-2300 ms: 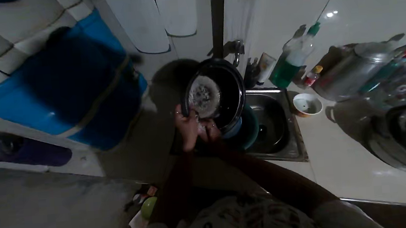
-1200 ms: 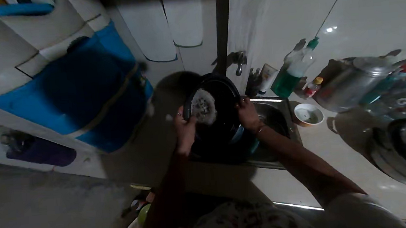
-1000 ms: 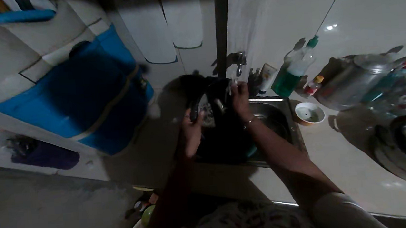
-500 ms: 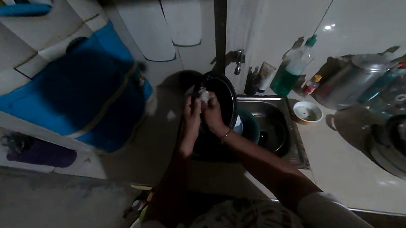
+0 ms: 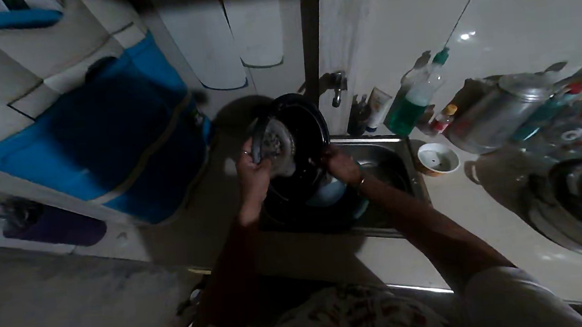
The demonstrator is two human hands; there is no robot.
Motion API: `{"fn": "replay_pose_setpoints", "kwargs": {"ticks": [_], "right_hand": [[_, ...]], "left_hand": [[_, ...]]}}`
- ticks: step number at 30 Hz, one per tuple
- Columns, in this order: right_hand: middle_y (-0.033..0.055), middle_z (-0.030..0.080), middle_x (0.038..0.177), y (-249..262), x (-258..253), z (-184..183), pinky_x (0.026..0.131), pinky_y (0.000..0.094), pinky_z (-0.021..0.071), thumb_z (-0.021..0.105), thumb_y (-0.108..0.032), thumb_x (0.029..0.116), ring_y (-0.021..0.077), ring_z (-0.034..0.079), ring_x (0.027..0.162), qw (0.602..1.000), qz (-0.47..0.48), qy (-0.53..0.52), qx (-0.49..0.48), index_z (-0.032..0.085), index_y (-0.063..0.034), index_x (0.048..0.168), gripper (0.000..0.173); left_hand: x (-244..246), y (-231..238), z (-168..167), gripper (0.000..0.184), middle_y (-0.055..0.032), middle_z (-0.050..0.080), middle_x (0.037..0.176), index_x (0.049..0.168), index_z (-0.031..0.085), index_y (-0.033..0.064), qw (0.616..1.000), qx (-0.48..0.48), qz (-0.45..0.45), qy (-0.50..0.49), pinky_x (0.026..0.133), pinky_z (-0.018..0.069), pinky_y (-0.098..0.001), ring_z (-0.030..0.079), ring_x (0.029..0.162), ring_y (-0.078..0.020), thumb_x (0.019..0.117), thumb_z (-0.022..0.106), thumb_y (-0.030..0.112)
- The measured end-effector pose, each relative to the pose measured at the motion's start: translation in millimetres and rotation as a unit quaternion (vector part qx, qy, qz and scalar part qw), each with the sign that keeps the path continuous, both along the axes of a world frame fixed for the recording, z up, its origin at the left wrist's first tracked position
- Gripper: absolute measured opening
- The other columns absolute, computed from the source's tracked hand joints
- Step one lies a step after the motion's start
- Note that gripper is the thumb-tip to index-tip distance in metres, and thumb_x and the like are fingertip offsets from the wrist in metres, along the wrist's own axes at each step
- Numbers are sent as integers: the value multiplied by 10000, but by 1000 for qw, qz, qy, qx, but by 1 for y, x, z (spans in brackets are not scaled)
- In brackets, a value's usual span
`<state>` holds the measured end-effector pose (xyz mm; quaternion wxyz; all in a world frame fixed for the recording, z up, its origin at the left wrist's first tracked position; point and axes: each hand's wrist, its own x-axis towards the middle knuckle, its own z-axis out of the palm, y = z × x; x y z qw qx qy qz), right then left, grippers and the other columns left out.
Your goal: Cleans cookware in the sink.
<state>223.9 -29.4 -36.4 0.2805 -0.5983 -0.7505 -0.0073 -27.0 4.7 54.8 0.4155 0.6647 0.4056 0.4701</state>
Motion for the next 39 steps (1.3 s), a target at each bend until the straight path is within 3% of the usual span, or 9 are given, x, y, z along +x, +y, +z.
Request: {"fn": "replay_pose_setpoints", "kwargs": {"ticks": [6,11,18,24,31,33,35,37,39], "right_hand": [[239,675,1281,26,22,41,1019,562,511,528,48,965,461,627,1210,973,-37,-75,213,725,19,1140,265],[283,616,1352,13,7,6,1032,577,497,571,48,961,480,608,1225,986,-111,10,121,690,32,1245,308],[259,664,1274,33,8,76,1034,546,500,536,35,972,459,624,1208,966,-62,-62,245,708,34,1160,255],[302,631,1272,5,-26,22,1006,582,502,649,-46,963,493,600,1189,980,-173,87,56,662,37,1275,323],[267,696,1090,-15,-63,42,937,592,512,672,-192,989,422,677,1032,950,-118,214,-194,684,46,1164,296],[286,681,1120,-5,-55,55,953,589,513,667,-186,989,438,667,1064,963,-114,179,-168,686,64,1144,295],[265,661,1198,15,-46,60,987,530,534,656,-146,980,412,649,1134,990,-88,111,-1,718,32,1161,261],[223,547,1468,41,-28,66,1184,506,380,549,-183,1042,376,488,1404,995,-19,-24,95,630,-13,1368,376],[203,262,1673,58,-11,53,1270,573,129,482,-181,1060,366,197,1568,980,-12,-190,60,375,9,1565,550]], "left_hand": [[1,-13,8,625,-139,643,1265,1491,473,132,1000,10,-21,16,784,574,-394,658,975,-201,911,632,-43],[7,-21,19,600,-151,648,1274,1494,470,98,997,76,3,23,794,581,-367,670,964,-186,932,633,-36],[7,-25,22,631,-173,638,1310,1500,463,81,997,60,-13,44,862,578,-411,674,1047,-233,910,635,-63],[11,-26,28,597,-184,606,1340,1481,453,35,994,111,22,-1,908,563,-341,655,1087,-193,920,638,-52],[10,-7,11,647,-213,581,1389,1529,410,68,995,83,56,-2,936,555,-436,640,1150,-296,929,628,-41],[3,-5,11,655,-224,574,1390,1541,390,82,997,45,54,6,921,548,-473,631,1139,-333,934,607,-39],[-3,-6,10,643,-199,593,1366,1527,415,114,999,18,32,1,874,564,-477,647,1092,-319,933,607,-40],[-3,-12,9,649,-188,608,1331,1519,435,125,1000,6,1,-4,815,573,-464,649,1039,-296,921,610,-58],[0,-10,7,644,-161,640,1285,1484,477,93,999,37,-12,-17,817,584,-405,667,1007,-226,882,620,-83]]}}
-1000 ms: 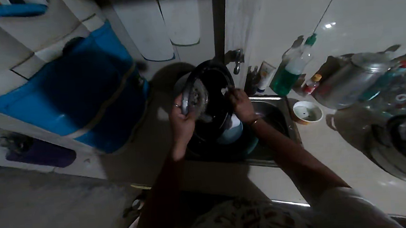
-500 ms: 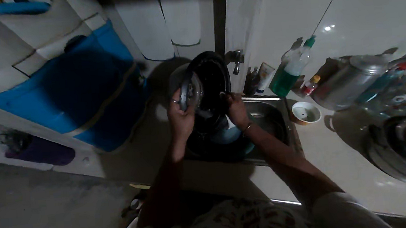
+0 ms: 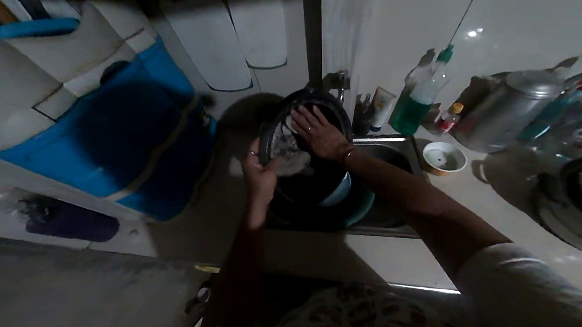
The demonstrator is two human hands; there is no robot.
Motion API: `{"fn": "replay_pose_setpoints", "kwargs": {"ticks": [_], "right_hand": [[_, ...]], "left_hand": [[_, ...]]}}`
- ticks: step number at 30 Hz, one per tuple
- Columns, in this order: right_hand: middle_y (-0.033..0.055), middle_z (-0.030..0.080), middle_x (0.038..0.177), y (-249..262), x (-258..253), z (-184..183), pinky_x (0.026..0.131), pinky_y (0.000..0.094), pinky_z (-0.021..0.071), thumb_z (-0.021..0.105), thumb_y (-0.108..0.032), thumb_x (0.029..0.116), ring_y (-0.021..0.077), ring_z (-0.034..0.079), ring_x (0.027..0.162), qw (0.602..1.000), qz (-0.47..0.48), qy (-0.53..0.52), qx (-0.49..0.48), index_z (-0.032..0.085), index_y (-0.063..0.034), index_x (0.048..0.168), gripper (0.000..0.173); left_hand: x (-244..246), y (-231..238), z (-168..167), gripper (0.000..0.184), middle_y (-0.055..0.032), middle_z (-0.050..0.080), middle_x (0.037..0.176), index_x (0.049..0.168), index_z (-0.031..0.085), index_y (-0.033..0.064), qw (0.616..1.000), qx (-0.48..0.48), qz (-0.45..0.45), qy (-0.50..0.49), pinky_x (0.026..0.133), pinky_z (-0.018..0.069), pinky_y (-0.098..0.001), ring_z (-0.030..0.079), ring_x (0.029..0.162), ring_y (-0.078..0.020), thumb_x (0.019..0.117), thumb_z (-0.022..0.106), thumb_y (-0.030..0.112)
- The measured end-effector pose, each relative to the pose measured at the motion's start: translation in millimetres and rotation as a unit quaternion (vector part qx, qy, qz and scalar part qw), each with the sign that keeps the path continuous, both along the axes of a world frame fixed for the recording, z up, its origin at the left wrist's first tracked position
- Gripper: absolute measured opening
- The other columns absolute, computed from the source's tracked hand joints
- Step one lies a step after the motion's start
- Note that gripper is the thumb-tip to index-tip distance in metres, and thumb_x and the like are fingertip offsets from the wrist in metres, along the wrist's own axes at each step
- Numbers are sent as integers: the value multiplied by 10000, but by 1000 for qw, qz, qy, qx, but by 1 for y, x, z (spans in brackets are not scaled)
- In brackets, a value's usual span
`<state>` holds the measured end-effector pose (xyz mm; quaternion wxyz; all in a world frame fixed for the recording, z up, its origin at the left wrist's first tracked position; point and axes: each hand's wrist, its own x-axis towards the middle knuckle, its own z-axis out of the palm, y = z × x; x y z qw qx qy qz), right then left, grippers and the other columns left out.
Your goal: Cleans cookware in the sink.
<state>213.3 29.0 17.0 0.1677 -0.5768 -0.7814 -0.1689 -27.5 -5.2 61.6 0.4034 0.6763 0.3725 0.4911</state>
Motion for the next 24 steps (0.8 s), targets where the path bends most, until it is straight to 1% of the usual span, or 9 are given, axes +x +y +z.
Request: {"fn": "replay_pose_setpoints", "kwargs": {"ticks": [2,4,6,7,10,12,15,19,24], "right_hand": [[265,168,1680,-8,-8,-21,1264,597,74,524,-101,1013,405,111,1578,991,-92,-24,-91,259,66,1586,654],[323,202,1648,-36,-49,-17,1247,627,91,542,-177,1034,469,147,1552,956,-140,67,-249,259,96,1572,666],[310,534,1427,-57,-91,5,1133,607,361,594,-164,1021,463,494,1347,924,-75,180,-328,531,78,1405,458],[303,594,1333,-53,-102,13,1062,600,433,621,-148,1002,454,569,1253,910,-41,231,-343,578,74,1338,405],[295,667,1193,-28,-111,13,993,562,509,661,-40,943,439,646,1138,937,6,294,-188,694,85,1144,239],[303,642,1244,-12,-94,22,1004,556,517,665,15,910,460,614,1198,965,7,258,-39,727,64,1094,200],[322,608,1275,-3,-57,36,1035,577,485,630,-39,951,488,564,1237,957,-107,267,42,710,19,1182,252],[329,498,1411,-1,-53,28,1053,570,478,617,-120,987,494,497,1314,887,-245,391,-12,582,-46,1405,426],[287,603,1331,-29,-91,3,1107,577,429,669,-8,918,474,531,1296,975,89,202,-7,733,10,1163,254]], "left_hand": [[3,1,1,625,-140,651,1249,1458,495,69,1000,13,-9,-25,814,583,-364,667,976,-176,867,615,-99],[7,1,-1,600,-105,665,1216,1430,512,74,999,-1,-10,-50,805,590,-330,675,953,-130,866,614,-102],[10,3,-7,585,-104,668,1192,1429,516,61,998,-24,-11,-55,796,583,-325,668,934,-118,876,614,-103],[13,4,-10,574,-117,667,1202,1426,516,37,998,-28,-19,-56,813,582,-333,666,949,-124,880,611,-112],[13,0,-11,547,-116,674,1185,1407,519,12,998,-22,-35,-39,838,585,-327,673,964,-118,884,630,-101],[12,-3,-6,578,-123,662,1196,1428,501,19,998,-26,-42,-42,827,578,-330,661,962,-125,875,618,-103],[6,-5,1,602,-100,668,1184,1423,509,35,995,-42,-46,-79,804,595,-336,674,945,-119,850,614,-117],[5,-9,3,603,-103,677,1189,1428,504,31,995,-33,-59,-76,818,597,-342,681,955,-124,852,606,-117],[3,-3,13,579,-61,688,1156,1419,524,69,996,5,-74,-56,780,601,-307,684,902,-89,871,630,-87]]}}
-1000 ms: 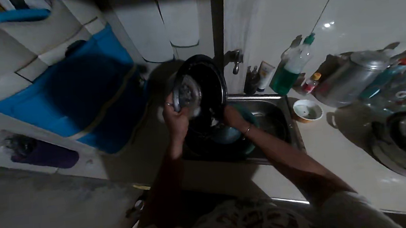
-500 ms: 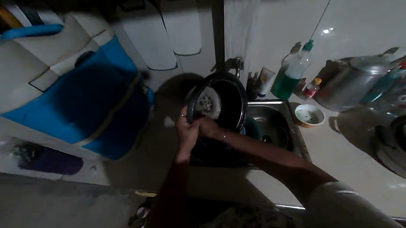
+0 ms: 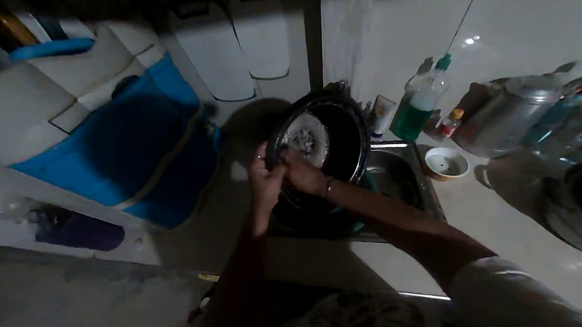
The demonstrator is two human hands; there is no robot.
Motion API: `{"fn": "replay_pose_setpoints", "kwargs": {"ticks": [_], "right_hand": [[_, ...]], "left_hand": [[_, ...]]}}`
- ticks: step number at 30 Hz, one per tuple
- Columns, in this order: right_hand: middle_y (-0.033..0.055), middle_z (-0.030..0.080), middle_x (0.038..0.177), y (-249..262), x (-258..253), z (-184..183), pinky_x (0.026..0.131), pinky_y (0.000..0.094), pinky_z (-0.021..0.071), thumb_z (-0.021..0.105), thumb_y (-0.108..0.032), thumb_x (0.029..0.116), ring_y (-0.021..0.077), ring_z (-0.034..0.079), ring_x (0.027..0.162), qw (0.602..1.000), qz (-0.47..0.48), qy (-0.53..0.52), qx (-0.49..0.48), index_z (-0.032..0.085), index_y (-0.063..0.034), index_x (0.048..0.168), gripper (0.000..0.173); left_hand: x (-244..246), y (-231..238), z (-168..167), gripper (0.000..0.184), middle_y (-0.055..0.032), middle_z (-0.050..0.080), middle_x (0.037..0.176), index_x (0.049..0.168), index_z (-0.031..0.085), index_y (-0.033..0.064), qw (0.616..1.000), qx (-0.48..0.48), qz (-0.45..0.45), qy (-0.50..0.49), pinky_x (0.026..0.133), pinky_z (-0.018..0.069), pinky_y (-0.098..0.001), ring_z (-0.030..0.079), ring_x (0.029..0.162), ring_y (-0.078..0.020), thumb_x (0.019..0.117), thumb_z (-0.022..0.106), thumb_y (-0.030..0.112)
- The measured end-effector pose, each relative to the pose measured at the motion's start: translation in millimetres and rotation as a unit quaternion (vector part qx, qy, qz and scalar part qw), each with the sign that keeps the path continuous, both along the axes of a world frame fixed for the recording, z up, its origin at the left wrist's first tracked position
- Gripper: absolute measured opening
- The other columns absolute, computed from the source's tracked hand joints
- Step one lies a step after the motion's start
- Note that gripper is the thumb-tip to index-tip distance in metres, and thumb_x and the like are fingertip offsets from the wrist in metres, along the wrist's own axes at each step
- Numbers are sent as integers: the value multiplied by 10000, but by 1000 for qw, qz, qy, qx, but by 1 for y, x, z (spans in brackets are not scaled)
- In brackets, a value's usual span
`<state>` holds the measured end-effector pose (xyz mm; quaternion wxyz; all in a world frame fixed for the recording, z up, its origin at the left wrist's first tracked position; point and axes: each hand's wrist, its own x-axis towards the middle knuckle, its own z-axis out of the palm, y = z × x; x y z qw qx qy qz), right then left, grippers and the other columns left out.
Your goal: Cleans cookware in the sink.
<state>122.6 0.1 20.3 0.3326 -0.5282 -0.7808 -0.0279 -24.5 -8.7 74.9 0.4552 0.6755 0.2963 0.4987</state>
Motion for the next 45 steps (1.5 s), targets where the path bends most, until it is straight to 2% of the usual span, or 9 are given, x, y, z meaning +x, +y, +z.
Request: {"fn": "replay_pose_setpoints", "kwargs": {"ticks": [4,10,15,20,25,30,37,42,45], "right_hand": [[235,613,1373,-2,33,9,1104,574,436,598,40,955,447,544,1314,989,88,-121,-15,721,6,1191,269],[291,627,1293,16,33,16,1064,565,478,648,-91,951,465,575,1259,985,-146,50,80,699,23,1214,291],[242,669,1262,-7,31,-16,1037,539,510,615,33,935,431,618,1222,994,45,-81,50,741,18,1116,221],[291,635,1286,12,45,21,1058,553,484,615,-62,959,463,584,1254,985,-143,51,78,703,42,1201,277],[221,706,1169,-7,37,3,1038,519,510,597,3,962,409,635,1200,992,62,-93,59,738,50,1053,173],[279,628,1316,7,57,1,1090,561,459,598,-69,978,460,571,1276,985,-160,40,48,697,49,1204,273],[244,703,1162,-11,49,-1,1011,543,520,618,22,939,435,639,1184,996,2,-84,41,737,37,1112,210],[265,553,1407,-4,71,-23,1028,552,514,592,-123,1008,434,545,1310,953,-269,92,-105,598,-23,1370,375],[303,628,1273,-22,11,-24,971,599,512,677,-176,970,464,626,1167,898,-264,218,-277,619,38,1290,390]], "left_hand": [[2,0,-4,548,-81,683,1150,1387,523,20,1000,11,-7,-2,814,601,-317,681,934,-97,863,633,-94],[3,-2,8,606,-91,685,1211,1419,532,65,999,38,-17,32,806,605,-333,693,958,-123,845,618,-107],[6,-2,5,590,-53,693,1165,1394,542,76,999,27,-29,-3,800,611,-311,695,931,-98,844,648,-110],[8,-6,9,616,-83,686,1206,1414,536,72,1000,4,-26,2,813,607,-340,693,966,-127,838,600,-137],[13,-4,-6,576,-69,696,1160,1384,550,52,999,-19,-50,-1,815,607,-329,692,948,-112,841,626,-123],[11,-4,-8,578,-80,689,1172,1385,550,44,999,-35,-40,9,793,602,-329,687,937,-114,833,599,-124],[19,-8,-17,570,-127,672,1221,1411,540,11,996,-41,-46,71,853,578,-351,667,1000,-142,858,617,-104],[15,-5,-6,560,-110,687,1203,1393,545,12,998,14,-19,52,832,598,-322,687,971,-114,852,612,-115],[24,-7,-6,569,-142,677,1227,1417,535,18,996,32,-16,79,826,590,-339,685,970,-144,867,616,-105]]}}
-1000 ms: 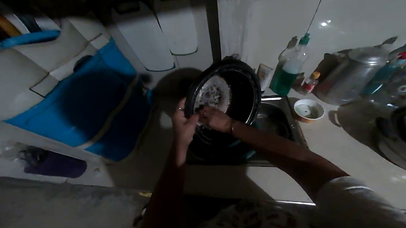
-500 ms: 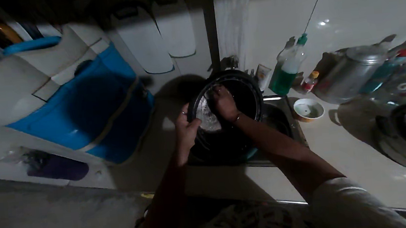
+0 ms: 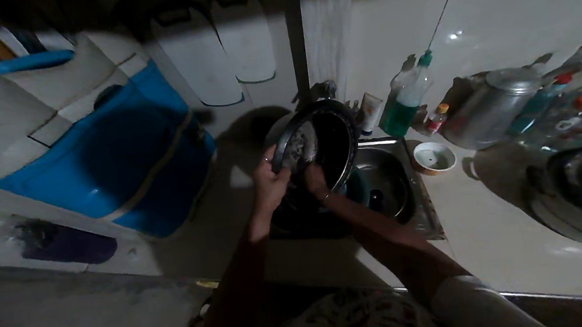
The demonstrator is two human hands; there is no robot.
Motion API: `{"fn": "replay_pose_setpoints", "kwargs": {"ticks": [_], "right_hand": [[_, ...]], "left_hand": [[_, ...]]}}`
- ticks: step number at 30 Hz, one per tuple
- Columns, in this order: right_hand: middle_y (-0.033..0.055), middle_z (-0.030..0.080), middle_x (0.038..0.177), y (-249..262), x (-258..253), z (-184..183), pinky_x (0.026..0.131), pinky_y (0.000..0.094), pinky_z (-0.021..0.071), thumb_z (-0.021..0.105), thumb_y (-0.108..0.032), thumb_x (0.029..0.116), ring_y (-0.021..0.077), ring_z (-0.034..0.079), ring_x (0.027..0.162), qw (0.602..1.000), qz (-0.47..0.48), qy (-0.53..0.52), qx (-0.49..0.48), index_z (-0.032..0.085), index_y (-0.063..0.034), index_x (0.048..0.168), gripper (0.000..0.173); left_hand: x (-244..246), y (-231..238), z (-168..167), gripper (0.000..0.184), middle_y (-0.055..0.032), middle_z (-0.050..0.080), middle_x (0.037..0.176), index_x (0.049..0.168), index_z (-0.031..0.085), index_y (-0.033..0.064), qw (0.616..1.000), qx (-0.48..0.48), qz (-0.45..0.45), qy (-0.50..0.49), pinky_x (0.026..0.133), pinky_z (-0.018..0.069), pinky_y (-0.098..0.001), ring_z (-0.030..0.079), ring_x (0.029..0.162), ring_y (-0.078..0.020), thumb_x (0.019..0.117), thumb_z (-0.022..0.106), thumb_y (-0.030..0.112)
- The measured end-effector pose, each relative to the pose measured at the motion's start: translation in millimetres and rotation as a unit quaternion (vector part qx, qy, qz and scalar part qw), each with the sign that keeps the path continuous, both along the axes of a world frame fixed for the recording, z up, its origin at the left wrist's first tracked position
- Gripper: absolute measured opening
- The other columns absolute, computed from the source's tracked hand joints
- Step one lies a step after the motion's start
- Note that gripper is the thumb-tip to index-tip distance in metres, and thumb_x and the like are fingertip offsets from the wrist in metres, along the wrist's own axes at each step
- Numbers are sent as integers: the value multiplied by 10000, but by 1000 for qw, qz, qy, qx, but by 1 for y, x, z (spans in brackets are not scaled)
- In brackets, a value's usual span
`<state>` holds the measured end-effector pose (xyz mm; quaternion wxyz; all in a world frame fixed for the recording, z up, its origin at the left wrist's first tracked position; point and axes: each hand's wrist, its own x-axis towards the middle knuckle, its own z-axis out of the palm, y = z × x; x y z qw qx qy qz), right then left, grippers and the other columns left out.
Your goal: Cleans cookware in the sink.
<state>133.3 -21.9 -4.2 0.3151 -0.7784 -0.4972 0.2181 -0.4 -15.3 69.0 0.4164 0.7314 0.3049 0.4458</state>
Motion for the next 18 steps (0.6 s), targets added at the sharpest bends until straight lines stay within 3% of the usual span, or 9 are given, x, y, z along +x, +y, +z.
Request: {"fn": "replay_pose_setpoints", "kwargs": {"ticks": [2,4,6,7,9,11,13,16,18], "right_hand": [[299,648,1220,2,-25,18,997,563,499,698,-121,952,427,635,1145,992,69,108,22,620,76,1259,373],[285,674,1120,15,-27,37,949,535,523,706,-53,911,384,662,1049,970,39,200,134,627,91,1230,359],[249,679,1051,24,-19,60,866,512,533,660,-34,938,341,663,949,953,-12,233,195,624,62,1251,329],[242,687,1081,27,-16,59,874,485,542,649,-8,933,324,673,957,951,0,205,230,633,69,1256,332],[285,656,1242,25,-3,38,1010,499,521,662,78,885,382,659,1131,953,114,84,269,666,103,1220,336],[273,665,1219,24,16,17,1038,530,508,707,94,819,412,636,1169,946,188,-32,262,735,42,1125,311],[297,638,1261,22,37,22,1086,562,456,690,40,856,453,583,1233,961,137,-80,227,734,29,1140,288],[319,567,1343,29,42,55,1069,555,470,653,-43,925,460,553,1270,974,-11,-66,216,686,26,1242,326],[326,583,1348,27,26,50,1105,563,437,675,-3,890,470,539,1298,965,27,-62,255,696,26,1240,353]], "left_hand": [[4,4,-6,547,-140,674,1225,1411,540,23,1000,-17,-2,9,849,586,-345,679,990,-147,884,632,-89],[4,6,-13,531,-120,675,1205,1394,546,19,999,-36,-2,1,852,583,-332,674,981,-126,880,633,-86],[0,6,-10,539,-118,684,1182,1397,540,11,999,-40,1,-21,824,593,-335,683,945,-122,879,636,-104],[-1,7,-7,547,-105,686,1167,1398,538,20,999,-34,-1,-36,803,598,-326,684,925,-113,874,632,-105],[-7,10,-2,583,-90,683,1180,1411,533,49,998,-33,2,-56,801,597,-330,682,933,-116,858,622,-109],[-16,11,0,592,-90,687,1196,1417,538,73,997,-39,10,-58,806,609,-358,693,950,-137,860,631,-107],[-20,8,2,589,-93,694,1187,1413,543,77,997,-50,15,-57,795,613,-365,699,941,-145,861,627,-111],[-20,0,8,605,-96,690,1192,1423,533,99,998,-38,15,-46,776,615,-363,701,937,-149,858,625,-97],[-18,1,13,605,-98,686,1204,1419,534,87,999,-5,9,-42,789,610,-354,697,950,-142,848,620,-91]]}}
